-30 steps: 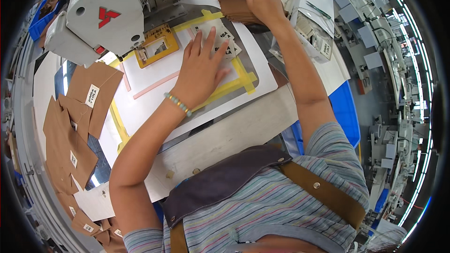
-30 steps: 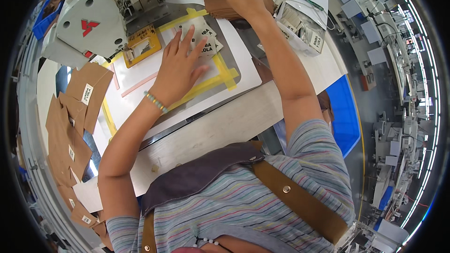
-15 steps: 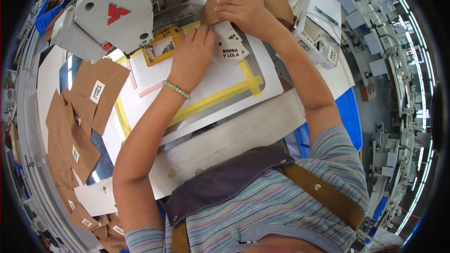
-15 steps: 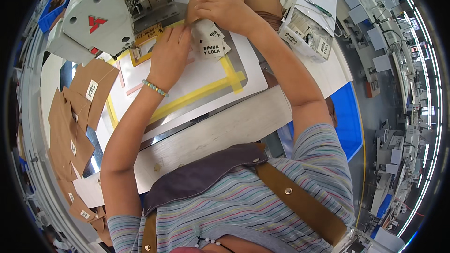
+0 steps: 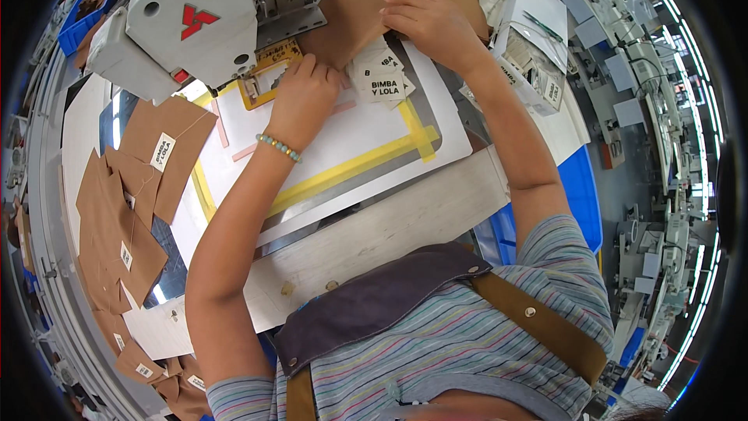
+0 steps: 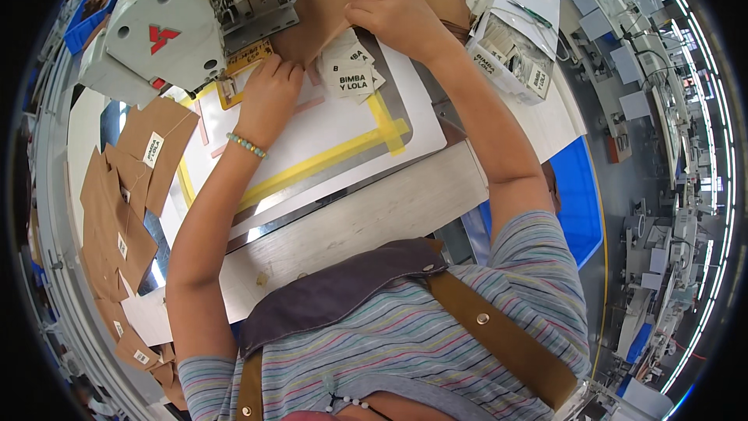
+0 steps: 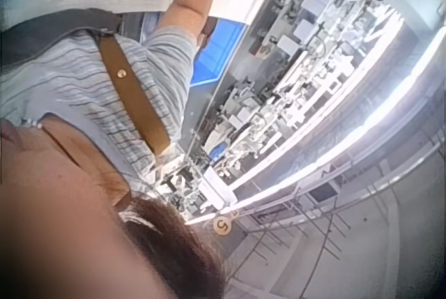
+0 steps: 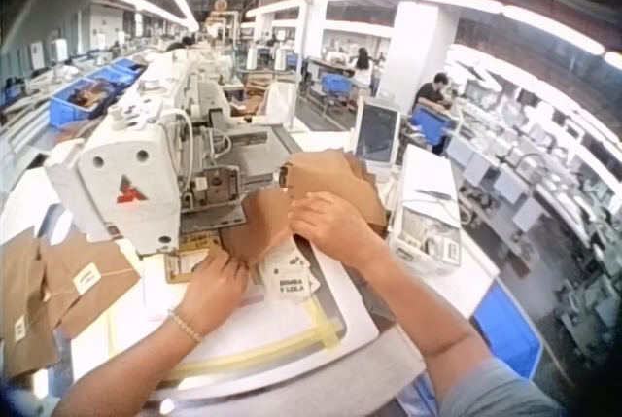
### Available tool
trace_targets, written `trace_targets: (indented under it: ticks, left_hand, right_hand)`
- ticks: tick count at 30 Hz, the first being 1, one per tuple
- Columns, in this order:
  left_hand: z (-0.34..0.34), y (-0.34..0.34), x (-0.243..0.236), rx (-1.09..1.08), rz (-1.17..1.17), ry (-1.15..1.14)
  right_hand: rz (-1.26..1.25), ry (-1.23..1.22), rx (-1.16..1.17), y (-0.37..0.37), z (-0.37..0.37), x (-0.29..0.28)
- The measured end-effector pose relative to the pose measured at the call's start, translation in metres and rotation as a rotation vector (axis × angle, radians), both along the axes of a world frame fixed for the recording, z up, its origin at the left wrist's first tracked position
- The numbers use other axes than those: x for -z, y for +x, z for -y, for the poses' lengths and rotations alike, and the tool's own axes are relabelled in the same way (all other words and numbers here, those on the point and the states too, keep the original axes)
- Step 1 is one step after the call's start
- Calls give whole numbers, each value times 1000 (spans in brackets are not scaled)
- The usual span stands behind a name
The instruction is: Sewing brand labels onto square pieces of material using an industrial sewing machine.
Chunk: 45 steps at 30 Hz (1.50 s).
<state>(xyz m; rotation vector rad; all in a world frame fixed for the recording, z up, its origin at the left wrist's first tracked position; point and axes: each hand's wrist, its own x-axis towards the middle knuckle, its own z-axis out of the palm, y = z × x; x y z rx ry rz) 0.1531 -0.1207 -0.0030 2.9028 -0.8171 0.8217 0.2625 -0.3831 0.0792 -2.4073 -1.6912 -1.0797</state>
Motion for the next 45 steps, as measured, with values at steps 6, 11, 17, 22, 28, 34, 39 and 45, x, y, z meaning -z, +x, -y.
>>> trace_targets:
  ticks: [6,11,17,22,28,34,39,45]
  left_hand:
    - [-6,-33,-7,60,154,167]
    - [5,-44,2,111,122,19]
    - [-9,-48,7,39,57,128]
    - [-29,-81,6,-2,11,180]
    - [-35,-138,-21,-106,-99,246]
    - [-29,-175,-35,7,-42,177]
    - [-16,-189,-21,124,-71,77]
    - [-6,-211,-24,353,-93,-58]
  right_hand:
    - [158,103,-49,-11,-20,7]
    - [130,163,35,-20,-28,7]
    - [-391,373,14,-37,-33,13]
    - [-557,190,44,-62,-26,17]
    - [-391,114,-84,-93,-29,36]
    - [-627,103,-86,-121,-33,36]
    - [-626,121,85,-146,-20,14]
    - [-842,-62,143,-172,5,-9]
